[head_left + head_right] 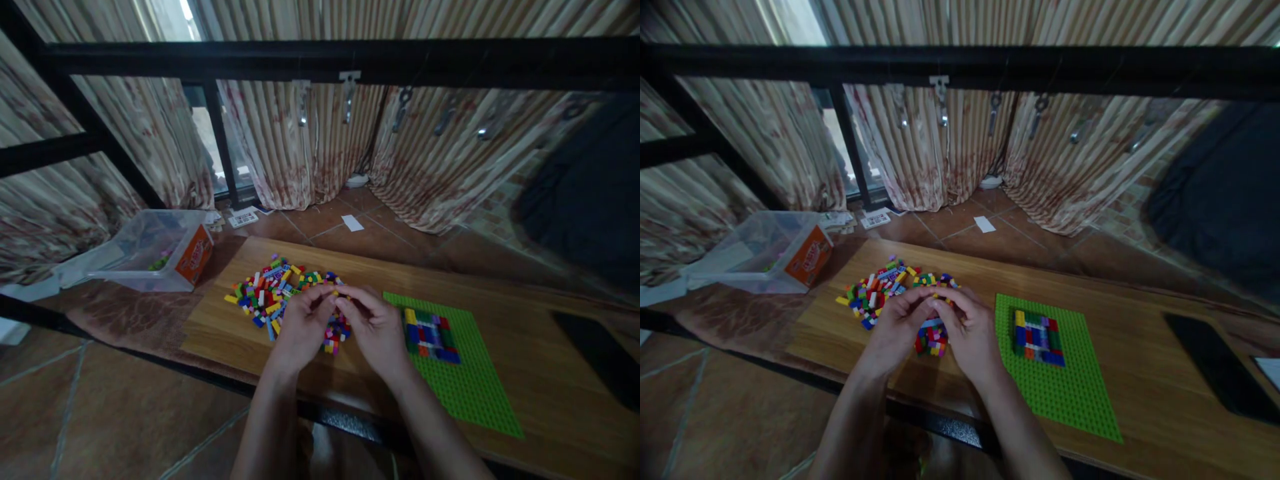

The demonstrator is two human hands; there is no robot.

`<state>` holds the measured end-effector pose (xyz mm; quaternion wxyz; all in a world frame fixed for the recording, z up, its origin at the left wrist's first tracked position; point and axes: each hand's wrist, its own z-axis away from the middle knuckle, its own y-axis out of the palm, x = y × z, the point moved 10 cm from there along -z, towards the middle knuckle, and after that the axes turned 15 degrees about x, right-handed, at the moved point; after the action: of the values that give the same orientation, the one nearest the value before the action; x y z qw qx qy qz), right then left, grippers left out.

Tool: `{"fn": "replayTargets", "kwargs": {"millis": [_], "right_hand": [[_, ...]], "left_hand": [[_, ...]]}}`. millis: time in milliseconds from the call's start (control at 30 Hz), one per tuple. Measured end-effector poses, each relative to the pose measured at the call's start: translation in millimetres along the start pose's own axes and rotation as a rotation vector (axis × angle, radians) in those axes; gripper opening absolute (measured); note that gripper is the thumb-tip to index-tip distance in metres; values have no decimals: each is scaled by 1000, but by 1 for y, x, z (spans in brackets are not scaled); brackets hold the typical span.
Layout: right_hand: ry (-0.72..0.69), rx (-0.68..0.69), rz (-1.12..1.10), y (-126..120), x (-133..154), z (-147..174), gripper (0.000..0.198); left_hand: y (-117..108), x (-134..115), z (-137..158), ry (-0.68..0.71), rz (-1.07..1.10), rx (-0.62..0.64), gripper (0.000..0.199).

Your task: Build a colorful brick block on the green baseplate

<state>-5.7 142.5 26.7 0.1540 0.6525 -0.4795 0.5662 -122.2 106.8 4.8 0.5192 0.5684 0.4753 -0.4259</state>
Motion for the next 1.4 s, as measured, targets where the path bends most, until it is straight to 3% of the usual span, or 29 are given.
{"fn": "replayTargets", "kwargs": {"millis": [200,433,533,667,733,833,1033,1133,1267,1400], "right_hand": [[59,-124,-163,-8,-14,7,16],[206,-277,-455,-9,-50,16,23],[251,-221,-252,-18,-57,15,24],[316,-7,423,-19,-59,16,21],[396,72,633,-14,-65,20,24],[468,116,708,-7,-67,22,24],[448,181,575,2,-59,19,31],[403,125,515,-12,-54,25,34],[298,-21,348,-52,-42,40,32],[235,62,174,-81,-38,56,30]], "left_hand": [[11,-5,-4,47,-172,-4,16],[7,7,-5,9,-68,-51,14],[-6,4,-2,-3,-26,-130,16],[-17,-5,2,8,-82,-155,19],[-18,-7,2,6,-115,-150,23],[-13,-5,0,-41,-175,-111,27],[-3,7,-6,-111,-208,-22,31],[6,16,-9,-117,-206,29,29],[34,28,-14,-128,-267,125,21],[81,37,-17,-74,-368,269,14]]}}
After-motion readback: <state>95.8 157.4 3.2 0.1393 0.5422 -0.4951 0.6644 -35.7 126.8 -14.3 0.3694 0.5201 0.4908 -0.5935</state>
